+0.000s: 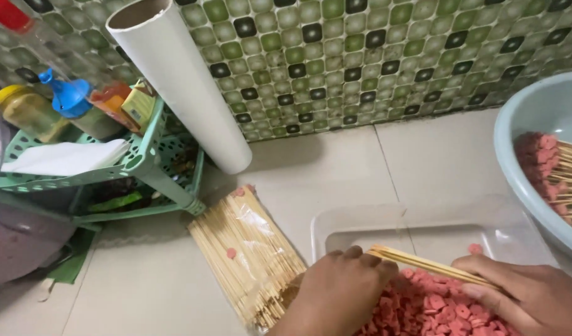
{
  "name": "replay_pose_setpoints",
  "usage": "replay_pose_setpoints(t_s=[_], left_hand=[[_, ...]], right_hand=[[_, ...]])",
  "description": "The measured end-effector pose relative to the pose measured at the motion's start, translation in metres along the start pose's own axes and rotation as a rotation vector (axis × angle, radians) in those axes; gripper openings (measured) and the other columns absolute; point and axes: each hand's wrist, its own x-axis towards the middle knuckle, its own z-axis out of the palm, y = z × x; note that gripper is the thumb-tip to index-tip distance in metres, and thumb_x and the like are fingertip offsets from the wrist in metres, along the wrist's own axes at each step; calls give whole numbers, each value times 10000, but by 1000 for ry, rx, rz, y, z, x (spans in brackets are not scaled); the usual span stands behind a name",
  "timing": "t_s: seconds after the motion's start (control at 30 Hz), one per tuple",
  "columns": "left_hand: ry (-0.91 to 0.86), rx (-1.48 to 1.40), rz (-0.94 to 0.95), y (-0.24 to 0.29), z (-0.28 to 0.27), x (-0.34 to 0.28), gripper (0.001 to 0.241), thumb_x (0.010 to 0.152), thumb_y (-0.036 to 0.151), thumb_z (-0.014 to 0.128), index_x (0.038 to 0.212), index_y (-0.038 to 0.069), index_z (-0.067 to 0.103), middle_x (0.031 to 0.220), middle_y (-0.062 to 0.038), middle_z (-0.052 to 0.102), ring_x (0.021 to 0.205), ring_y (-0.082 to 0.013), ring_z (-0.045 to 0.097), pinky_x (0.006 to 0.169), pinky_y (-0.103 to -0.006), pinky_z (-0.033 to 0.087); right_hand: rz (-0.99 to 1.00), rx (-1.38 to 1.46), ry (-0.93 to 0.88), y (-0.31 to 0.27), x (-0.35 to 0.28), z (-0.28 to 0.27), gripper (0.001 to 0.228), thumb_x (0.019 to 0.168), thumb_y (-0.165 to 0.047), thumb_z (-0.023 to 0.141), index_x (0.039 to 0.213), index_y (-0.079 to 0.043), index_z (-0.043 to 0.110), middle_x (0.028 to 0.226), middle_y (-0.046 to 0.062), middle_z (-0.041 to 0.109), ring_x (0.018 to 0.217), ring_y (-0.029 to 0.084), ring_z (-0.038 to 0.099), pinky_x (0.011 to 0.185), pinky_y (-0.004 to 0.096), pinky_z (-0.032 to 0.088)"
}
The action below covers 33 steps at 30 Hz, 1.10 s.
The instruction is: A person is manually skewering small, diced pieces of pink food onto wooden skewers in a kitchen-like setting.
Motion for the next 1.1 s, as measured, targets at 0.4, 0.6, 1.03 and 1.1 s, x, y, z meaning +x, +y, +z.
replay_pose_setpoints(t_s=[0.4,0.6,1.03,1.1], left_hand=[[244,17,142,-3,11,-11,259,1065,208,503,951,100,709,867,-61,698,777,-283,611,663,-447,527],[15,39,-50,9,5,-20,418,958,6,594,1366,93,604,1178,-142,617,1077,-337,544,837,-492,545],[1027,-308,-242,-12,74,-59,640,940,295,646,1491,60,422,1292,-139,586,1190,-301,560,1040,-394,436],[812,-1019,-648,-55,126,-36,1112,611,465,778,1596,348,275,1495,88,601,1245,-155,729,890,-380,641]], right_hand=[[-60,48,-36,4,3,-9,296,932,-654,448,1210,-717,526,813,-260,818,720,-4,788,765,142,527],[79,58,-80,-22,-19,-28,344,963,-644,404,1276,-728,521,947,-348,874,856,-65,859,810,132,539],[180,444,491,14,-36,4,258,952,-542,557,1061,-582,788,545,-84,815,457,125,705,518,258,474],[143,210,387,42,-24,20,257,949,-586,455,1126,-617,639,678,-76,731,513,152,707,569,296,514]])
